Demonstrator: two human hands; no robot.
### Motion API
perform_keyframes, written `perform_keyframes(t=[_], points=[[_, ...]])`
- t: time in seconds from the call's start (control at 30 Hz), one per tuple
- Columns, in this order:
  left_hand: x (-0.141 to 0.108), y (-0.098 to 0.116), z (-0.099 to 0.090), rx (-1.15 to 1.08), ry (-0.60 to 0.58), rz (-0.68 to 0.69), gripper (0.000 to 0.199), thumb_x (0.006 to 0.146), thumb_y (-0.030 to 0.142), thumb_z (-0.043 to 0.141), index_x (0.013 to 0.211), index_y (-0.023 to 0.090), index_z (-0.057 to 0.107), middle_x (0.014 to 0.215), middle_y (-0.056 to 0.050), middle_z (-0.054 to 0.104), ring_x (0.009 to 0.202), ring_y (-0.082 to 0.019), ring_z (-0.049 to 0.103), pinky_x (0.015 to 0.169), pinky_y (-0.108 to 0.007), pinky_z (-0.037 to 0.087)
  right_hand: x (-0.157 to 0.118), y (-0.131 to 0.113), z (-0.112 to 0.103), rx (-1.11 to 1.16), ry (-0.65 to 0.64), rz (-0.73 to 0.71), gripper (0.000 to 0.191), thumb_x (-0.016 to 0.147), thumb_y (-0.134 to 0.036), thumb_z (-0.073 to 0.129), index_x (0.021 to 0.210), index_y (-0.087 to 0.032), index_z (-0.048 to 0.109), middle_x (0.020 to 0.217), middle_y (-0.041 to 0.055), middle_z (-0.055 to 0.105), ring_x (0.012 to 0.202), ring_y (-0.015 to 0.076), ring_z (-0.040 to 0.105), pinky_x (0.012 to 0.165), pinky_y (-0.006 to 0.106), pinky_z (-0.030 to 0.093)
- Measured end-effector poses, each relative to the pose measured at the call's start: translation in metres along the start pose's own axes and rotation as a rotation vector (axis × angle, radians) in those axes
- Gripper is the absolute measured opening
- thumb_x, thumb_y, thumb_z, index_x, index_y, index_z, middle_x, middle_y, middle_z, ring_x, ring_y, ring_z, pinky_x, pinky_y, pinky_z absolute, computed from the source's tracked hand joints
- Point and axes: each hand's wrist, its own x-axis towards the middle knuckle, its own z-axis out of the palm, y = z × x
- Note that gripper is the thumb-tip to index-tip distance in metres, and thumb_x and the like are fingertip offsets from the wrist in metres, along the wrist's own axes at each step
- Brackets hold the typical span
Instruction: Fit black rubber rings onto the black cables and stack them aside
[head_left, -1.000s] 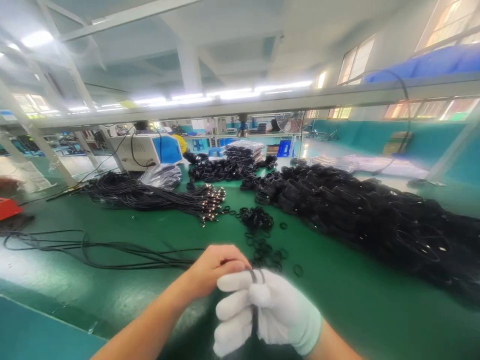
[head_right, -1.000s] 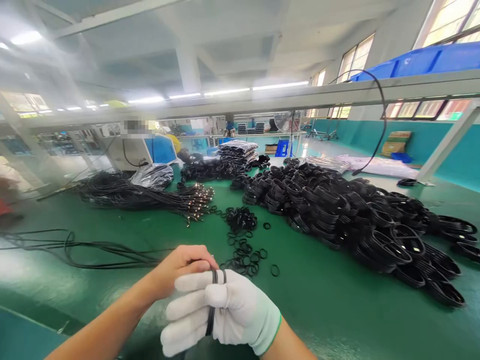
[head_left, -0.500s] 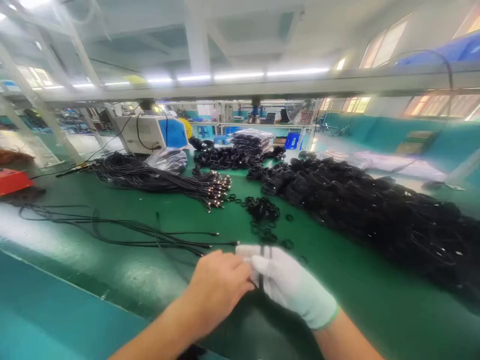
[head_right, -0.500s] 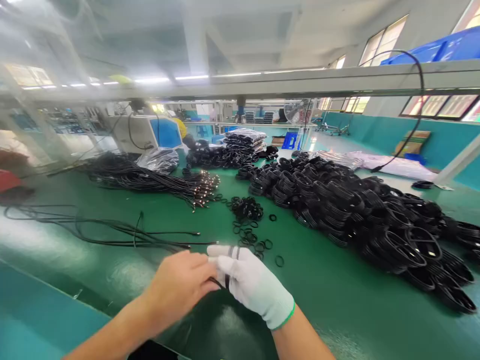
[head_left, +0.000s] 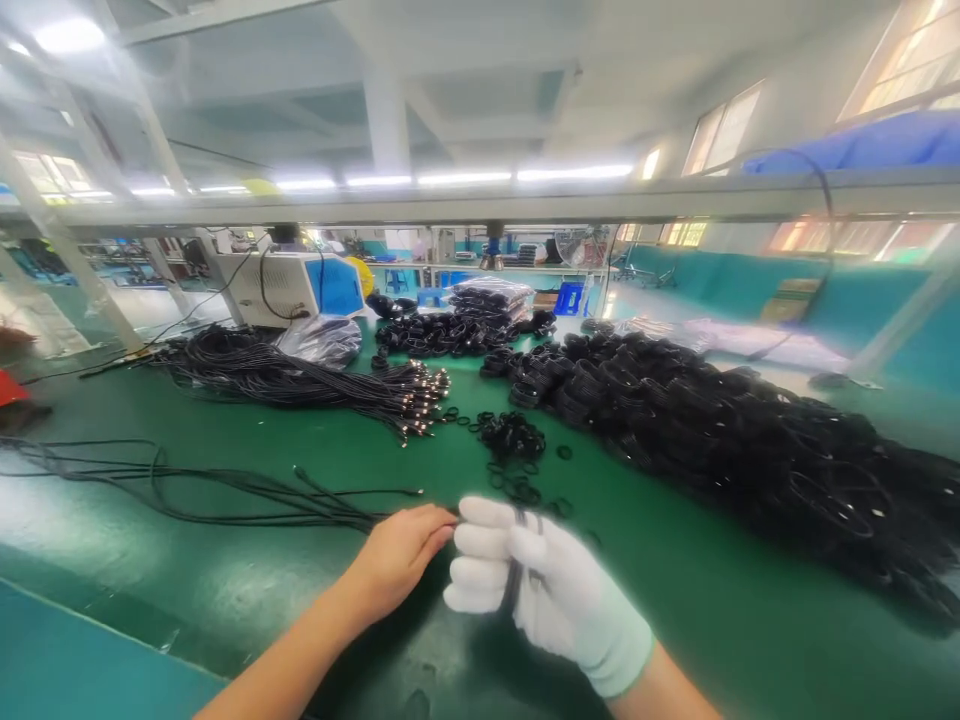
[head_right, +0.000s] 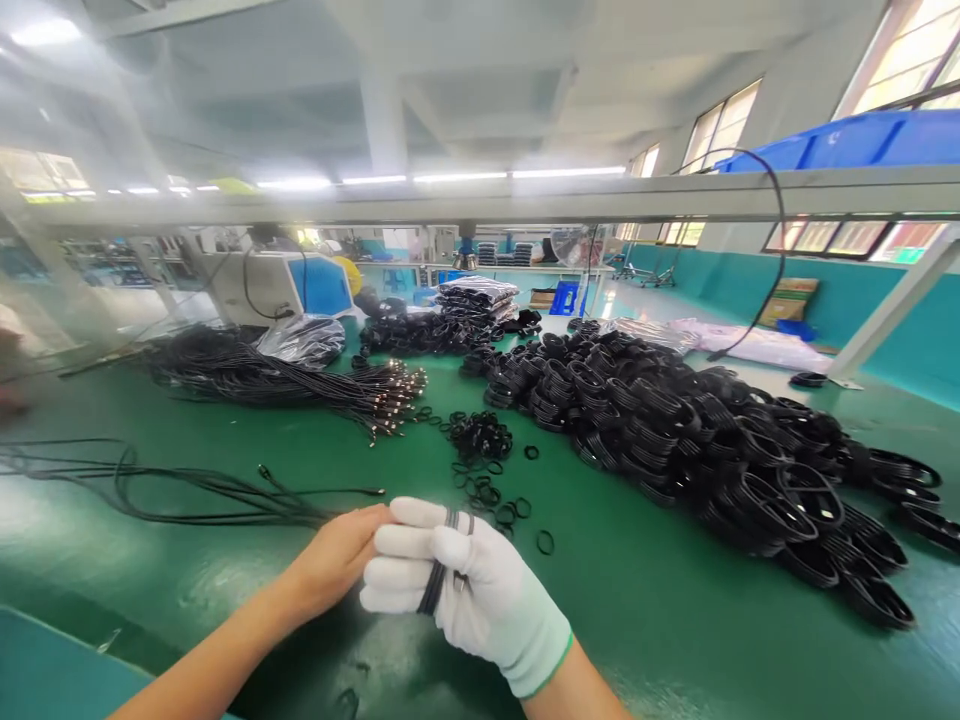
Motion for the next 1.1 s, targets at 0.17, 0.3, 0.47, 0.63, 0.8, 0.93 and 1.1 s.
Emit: perform_keyframes(t=[0.17, 0.3, 0.47, 0.63, 0.8, 0.93, 1.1], points=[[-0.018, 0.007, 0.008, 0.539, 0.109, -0.013, 0.027, 0.092, 0.021, 0.033, 0.085, 0.02, 0.059, 0.079, -0.002, 0.063, 0.071, -0.018, 0.055, 0.067, -0.031, 0.035, 0.0, -0.013, -0.004, 0.0, 0.147, -0.107, 0.04, 0.076, -0.037, 0.07, 0.109, -0.019, 0.056, 0.087, 0.0045, 0.059, 0.071, 0.0164, 0.056, 0.081, 0.043, 0.045], [-0.029, 0.037, 0.021, 0.523, 0.083, 0.1, 0.023, 0.09, 0.021, 0.036, 0.075, 0.021, 0.054, 0.069, 0.001, 0.059, 0.06, -0.015, 0.051, 0.061, -0.029, 0.03, 0.002, -0.014, -0.007, -0.047, 0.209, -0.152, 0.027, 0.081, -0.029, 0.064, 0.105, -0.018, 0.058, 0.085, 0.0035, 0.061, 0.075, 0.0173, 0.058, 0.084, 0.043, 0.044], [-0.03, 0.055, 0.025, 0.539, 0.115, 0.22, 0.019, 0.088, 0.019, 0.044, 0.071, 0.019, 0.053, 0.066, 0.001, 0.059, 0.059, -0.014, 0.051, 0.061, -0.029, 0.028, 0.001, -0.002, -0.014, -0.203, 0.322, -0.1, 0.035, 0.083, -0.026, 0.065, 0.114, -0.013, 0.055, 0.108, 0.0123, 0.061, 0.096, 0.0236, 0.059, 0.09, 0.042, 0.041], [-0.024, 0.053, -0.017, 0.551, 0.087, 0.354, 0.014, 0.083, 0.032, 0.058, 0.076, 0.02, 0.06, 0.073, 0.001, 0.061, 0.068, -0.014, 0.053, 0.063, -0.027, 0.03, -0.005, 0.013, -0.015, -0.218, 0.025, 0.167, 0.023, 0.081, -0.026, 0.066, 0.095, -0.009, 0.062, 0.09, 0.0095, 0.062, 0.081, 0.019, 0.059, 0.079, 0.037, 0.044], [-0.018, 0.041, -0.039, 0.085, -0.091, 0.239, 0.009, 0.078, 0.029, 0.066, 0.076, 0.02, 0.065, 0.076, 0.003, 0.062, 0.071, -0.011, 0.055, 0.064, -0.021, 0.038, -0.005, 0.029, -0.007, 0.048, -0.088, 0.386, 0.04, 0.076, -0.03, 0.07, 0.105, -0.006, 0.056, 0.088, 0.0119, 0.059, 0.081, 0.0223, 0.06, 0.079, 0.044, 0.042], [-0.012, 0.022, -0.02, -0.364, -0.111, 0.119, 0.012, 0.079, 0.025, 0.062, 0.077, 0.014, 0.066, 0.077, -0.001, 0.064, 0.073, -0.012, 0.058, 0.068, -0.02, 0.044, 0.001, 0.037, 0.001, 0.276, -0.084, 0.434, 0.035, 0.066, -0.023, 0.078, 0.089, -0.01, 0.055, 0.069, -0.0013, 0.047, 0.062, 0.0104, 0.048, 0.068, 0.03, 0.042], [0.002, 0.002, -0.012, -0.3, -0.127, 0.045, 0.024, 0.087, 0.022, 0.043, 0.087, 0.014, 0.065, 0.084, -0.003, 0.066, 0.079, -0.014, 0.058, 0.071, -0.023, 0.045, 0.008, 0.025, 0.002, 0.263, -0.002, 0.114, 0.039, 0.068, -0.024, 0.078, 0.098, -0.012, 0.057, 0.069, -0.0029, 0.047, 0.062, 0.0092, 0.046, 0.069, 0.029, 0.042]])
